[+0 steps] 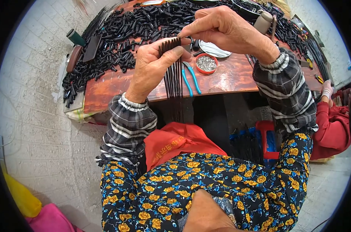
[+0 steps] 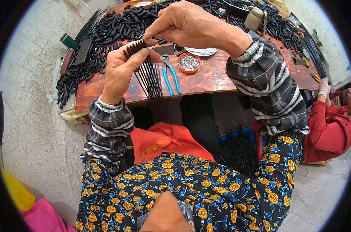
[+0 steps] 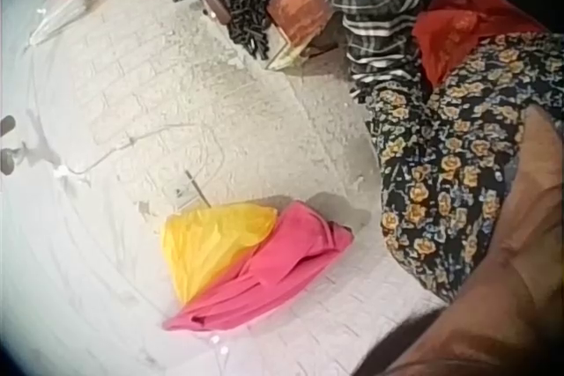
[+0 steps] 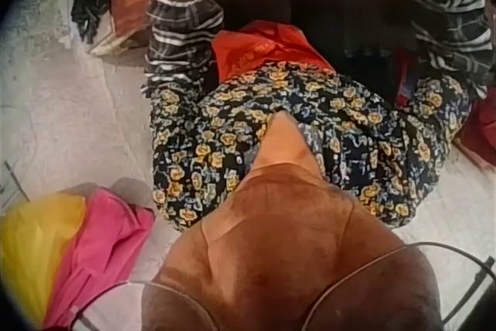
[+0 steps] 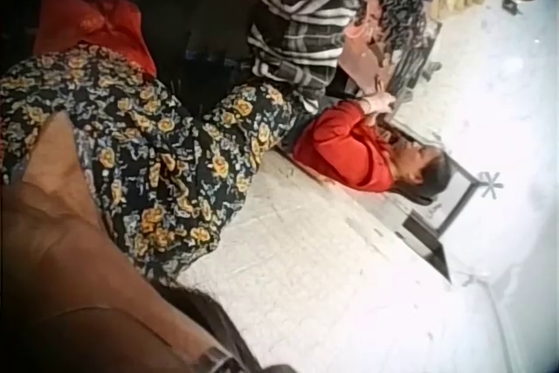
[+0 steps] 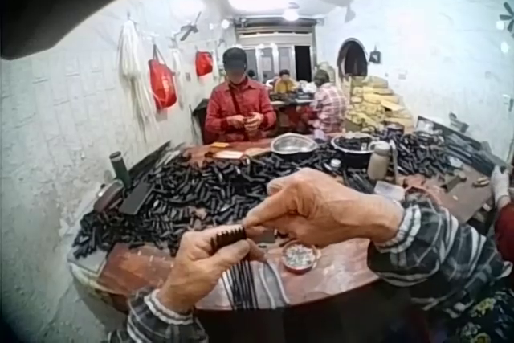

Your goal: Assembling bundles of black rods into plastic components and trimming them with pliers.

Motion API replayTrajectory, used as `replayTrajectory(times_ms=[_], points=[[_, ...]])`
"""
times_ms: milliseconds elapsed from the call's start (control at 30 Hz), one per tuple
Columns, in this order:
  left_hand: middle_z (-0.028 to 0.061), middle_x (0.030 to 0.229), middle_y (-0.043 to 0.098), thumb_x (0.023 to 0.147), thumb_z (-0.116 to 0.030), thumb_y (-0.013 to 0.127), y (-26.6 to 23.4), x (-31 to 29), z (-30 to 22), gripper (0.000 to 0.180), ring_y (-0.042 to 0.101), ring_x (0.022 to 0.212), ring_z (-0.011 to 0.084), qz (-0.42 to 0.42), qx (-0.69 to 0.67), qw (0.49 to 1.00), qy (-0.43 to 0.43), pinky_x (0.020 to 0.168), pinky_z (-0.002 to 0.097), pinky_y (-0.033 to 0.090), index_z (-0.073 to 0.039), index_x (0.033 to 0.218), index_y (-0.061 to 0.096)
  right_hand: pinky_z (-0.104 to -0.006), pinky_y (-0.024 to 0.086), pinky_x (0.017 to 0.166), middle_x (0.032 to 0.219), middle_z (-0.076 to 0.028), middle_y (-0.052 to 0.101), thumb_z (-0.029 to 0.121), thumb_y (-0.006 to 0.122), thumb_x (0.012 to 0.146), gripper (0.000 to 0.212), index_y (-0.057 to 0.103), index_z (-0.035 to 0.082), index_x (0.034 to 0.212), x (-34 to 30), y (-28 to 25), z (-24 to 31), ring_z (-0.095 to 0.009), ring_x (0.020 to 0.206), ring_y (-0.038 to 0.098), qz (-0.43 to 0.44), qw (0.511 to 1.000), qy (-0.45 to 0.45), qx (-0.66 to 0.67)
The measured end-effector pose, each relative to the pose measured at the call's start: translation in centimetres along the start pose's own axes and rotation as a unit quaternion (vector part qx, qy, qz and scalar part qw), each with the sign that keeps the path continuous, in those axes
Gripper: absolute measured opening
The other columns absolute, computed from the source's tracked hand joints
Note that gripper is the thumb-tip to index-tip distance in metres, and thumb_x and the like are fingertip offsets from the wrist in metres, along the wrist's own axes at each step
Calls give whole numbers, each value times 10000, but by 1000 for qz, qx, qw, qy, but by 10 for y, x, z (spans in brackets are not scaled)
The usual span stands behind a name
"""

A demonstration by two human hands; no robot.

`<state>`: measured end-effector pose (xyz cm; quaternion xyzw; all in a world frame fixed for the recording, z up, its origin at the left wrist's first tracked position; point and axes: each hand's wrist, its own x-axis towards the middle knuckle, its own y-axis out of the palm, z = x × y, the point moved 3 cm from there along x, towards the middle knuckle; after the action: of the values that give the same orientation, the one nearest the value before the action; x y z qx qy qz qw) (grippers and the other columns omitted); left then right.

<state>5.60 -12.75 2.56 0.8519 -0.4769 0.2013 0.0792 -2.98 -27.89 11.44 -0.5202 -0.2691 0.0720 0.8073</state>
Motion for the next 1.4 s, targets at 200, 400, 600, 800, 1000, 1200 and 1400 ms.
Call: replayTrajectory(times_ms=[200, 400, 600, 800, 1000, 1200, 1400], points=[[90, 873, 700, 935, -119, 585, -4, 2, 5, 252, 655, 823, 126, 22, 16, 1000, 13, 774, 257, 524, 64, 1099, 634, -353, 453, 588, 804, -108, 692, 1, 608, 826, 194, 713, 29, 986, -1, 3, -2, -231, 641, 557, -20, 998, -2, 54], [76, 870, 698, 926, -185, 625, -13, 7, 9, 288, 646, 808, 107, 47, 45, 998, 17, 744, 234, 523, 55, 1082, 653, -332, 410, 559, 697, -60, 553, 45, 655, 843, 213, 707, 63, 1049, -4, 11, -12, -177, 606, 517, -52, 993, -79, -70], [81, 859, 708, 920, -203, 634, -14, 11, 6, 287, 664, 793, 108, 70, 78, 994, 20, 730, 222, 531, 45, 1062, 665, -293, 406, 535, 703, -39, 559, 72, 692, 827, 217, 703, 45, 1042, -2, 14, -11, -137, 594, 515, -64, 990, -105, -62], [90, 841, 715, 923, -192, 627, -12, 14, 5, 280, 680, 791, 120, 82, 91, 992, 11, 738, 224, 535, 49, 1060, 663, -333, 450, 569, 736, -109, 653, 2, 610, 827, 184, 718, 26, 974, -1, 8, 2, -211, 638, 562, -142, 942, -289, -100], [86, 835, 715, 919, -194, 633, -8, 12, 3, 273, 677, 780, 118, 61, 69, 996, 17, 723, 226, 535, 45, 1045, 670, -358, 456, 553, 719, -198, 615, 25, 542, 807, 273, 612, -43, 1062, -1, 13, 10, -279, 580, 591, -186, 939, -247, -154], [96, 810, 700, 918, -159, 619, -4, 9, 1, 211, 678, 759, 152, 64, 36, 997, 10, 729, 271, 543, 31, 994, 673, -400, 471, 555, 765, -244, 631, 39, 549, 808, 365, 543, -73, 1155, 1, 14, 46, -331, 645, 637, -196, 921, -154, -299], [108, 776, 681, 919, -120, 596, -11, 4, 2, 175, 682, 754, 199, 26, -100, 995, -8, 759, 303, 542, 37, 967, 656, -236, 402, 487, 650, -13, 583, 221, 766, 778, 326, 682, -24, 977, -19, 26, -21, -74, 556, 519, 36, 971, 181, 153]])
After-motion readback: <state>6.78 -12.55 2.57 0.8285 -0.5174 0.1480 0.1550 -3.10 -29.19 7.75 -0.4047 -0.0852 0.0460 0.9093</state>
